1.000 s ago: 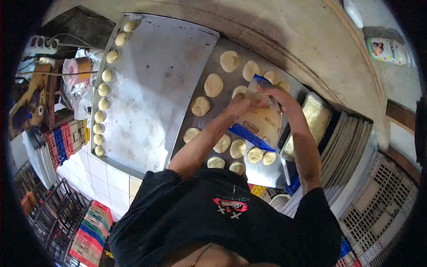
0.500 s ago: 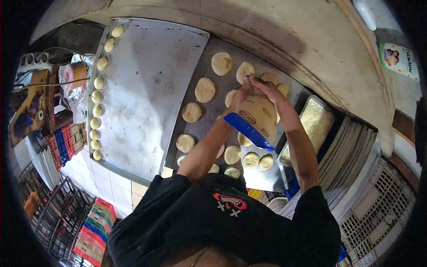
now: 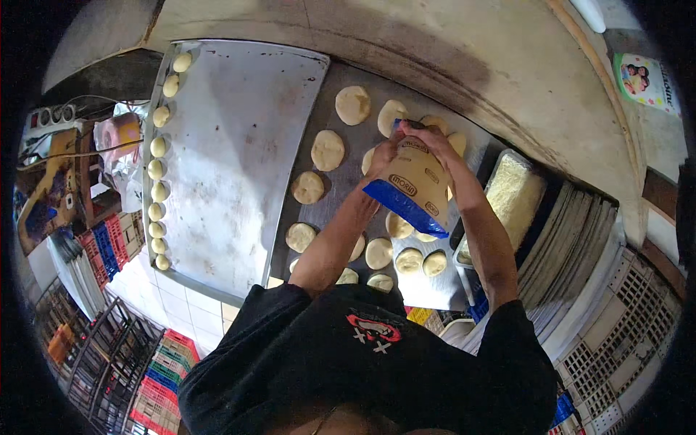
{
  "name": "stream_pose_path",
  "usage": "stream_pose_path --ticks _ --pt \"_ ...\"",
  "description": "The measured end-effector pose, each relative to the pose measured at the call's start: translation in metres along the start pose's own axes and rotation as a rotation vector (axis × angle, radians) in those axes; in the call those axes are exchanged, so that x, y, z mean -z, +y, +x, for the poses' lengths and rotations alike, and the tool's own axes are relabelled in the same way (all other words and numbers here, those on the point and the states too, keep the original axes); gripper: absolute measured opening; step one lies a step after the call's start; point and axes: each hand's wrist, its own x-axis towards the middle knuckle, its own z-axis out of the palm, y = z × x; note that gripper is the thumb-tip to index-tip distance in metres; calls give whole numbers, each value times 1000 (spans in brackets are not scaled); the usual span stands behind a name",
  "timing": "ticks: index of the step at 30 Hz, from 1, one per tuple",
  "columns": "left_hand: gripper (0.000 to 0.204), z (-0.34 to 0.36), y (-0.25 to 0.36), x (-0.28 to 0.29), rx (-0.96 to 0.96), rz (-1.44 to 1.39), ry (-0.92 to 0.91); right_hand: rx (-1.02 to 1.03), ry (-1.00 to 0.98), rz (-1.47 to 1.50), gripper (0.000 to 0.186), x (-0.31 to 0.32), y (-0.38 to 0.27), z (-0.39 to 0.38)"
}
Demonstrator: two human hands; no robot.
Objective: Filling and shaping dough balls for baking.
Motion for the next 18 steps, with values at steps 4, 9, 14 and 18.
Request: stream_pose_path --ticks 4,9,14,18 --pt "43 -17 10 -30 -33 292 194 -3 57 -47 35 8 2 5" --pt "41 4 -5 22 -149 336 -6 3 76 -159 39 0 0 7" --pt "45 -26 -5 7 34 104 43 -27 16 -215 32 26 45 30" --pt "46 -73 33 -57 395 460 -61 -19 30 -107 45 24 18 -14"
